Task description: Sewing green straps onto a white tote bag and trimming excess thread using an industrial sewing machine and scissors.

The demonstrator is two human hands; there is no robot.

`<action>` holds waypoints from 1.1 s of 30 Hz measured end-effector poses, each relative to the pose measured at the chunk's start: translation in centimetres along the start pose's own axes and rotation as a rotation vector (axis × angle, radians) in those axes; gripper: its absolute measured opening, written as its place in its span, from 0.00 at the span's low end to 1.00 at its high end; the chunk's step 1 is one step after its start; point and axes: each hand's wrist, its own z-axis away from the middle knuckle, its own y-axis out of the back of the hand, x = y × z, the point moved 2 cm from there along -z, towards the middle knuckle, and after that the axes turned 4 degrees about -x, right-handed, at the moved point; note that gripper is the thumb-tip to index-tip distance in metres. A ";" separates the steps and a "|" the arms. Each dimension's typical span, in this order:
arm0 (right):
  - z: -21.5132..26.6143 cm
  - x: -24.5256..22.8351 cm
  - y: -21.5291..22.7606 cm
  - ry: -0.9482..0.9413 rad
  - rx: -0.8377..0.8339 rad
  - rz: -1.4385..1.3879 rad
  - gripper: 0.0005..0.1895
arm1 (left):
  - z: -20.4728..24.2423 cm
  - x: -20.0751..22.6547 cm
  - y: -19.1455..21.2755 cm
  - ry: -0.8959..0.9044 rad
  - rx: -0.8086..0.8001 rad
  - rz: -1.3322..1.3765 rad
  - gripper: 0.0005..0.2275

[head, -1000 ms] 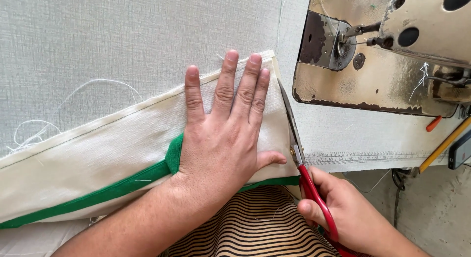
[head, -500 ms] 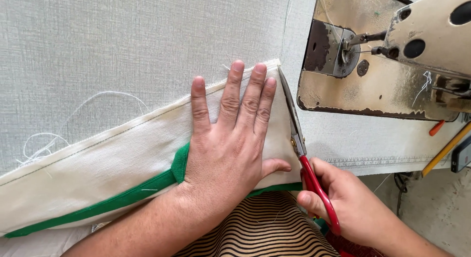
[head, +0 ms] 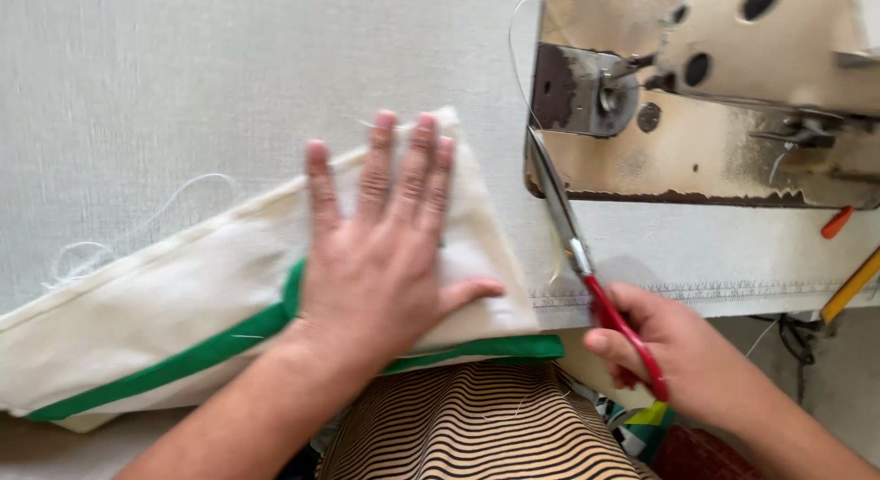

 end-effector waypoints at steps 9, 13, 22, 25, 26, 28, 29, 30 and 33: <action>-2.4 9.7 14.8 -0.063 0.675 0.526 0.22 | -13.1 -2.2 3.4 -0.243 0.015 -0.170 0.57; -1.5 7.4 15.8 0.207 0.920 0.718 0.29 | -16.4 -1.0 5.6 -0.300 0.059 -0.273 0.51; -3.2 1.7 3.3 0.995 0.804 0.711 0.25 | -7.1 8.7 5.5 -0.571 0.212 -0.155 0.14; -3.2 -0.1 2.0 1.077 0.807 0.550 0.24 | -5.9 9.3 3.2 -0.555 0.180 -0.291 0.18; -3.3 -0.5 1.9 1.091 0.810 0.548 0.24 | -5.9 8.7 3.3 -0.549 0.185 -0.303 0.18; -3.2 -1.2 1.7 1.210 0.882 0.499 0.13 | -5.8 7.9 3.6 -0.639 0.348 -0.225 0.07; -3.5 -1.9 1.6 1.215 0.884 0.497 0.13 | -5.5 8.0 4.0 -0.638 0.350 -0.231 0.07; -3.7 -2.5 1.5 1.271 0.914 0.503 0.12 | -5.0 8.0 4.4 -0.648 0.342 -0.163 0.06; -4.2 -4.5 1.2 1.391 0.999 0.572 0.10 | -5.0 6.9 5.2 -0.624 0.337 -0.076 0.02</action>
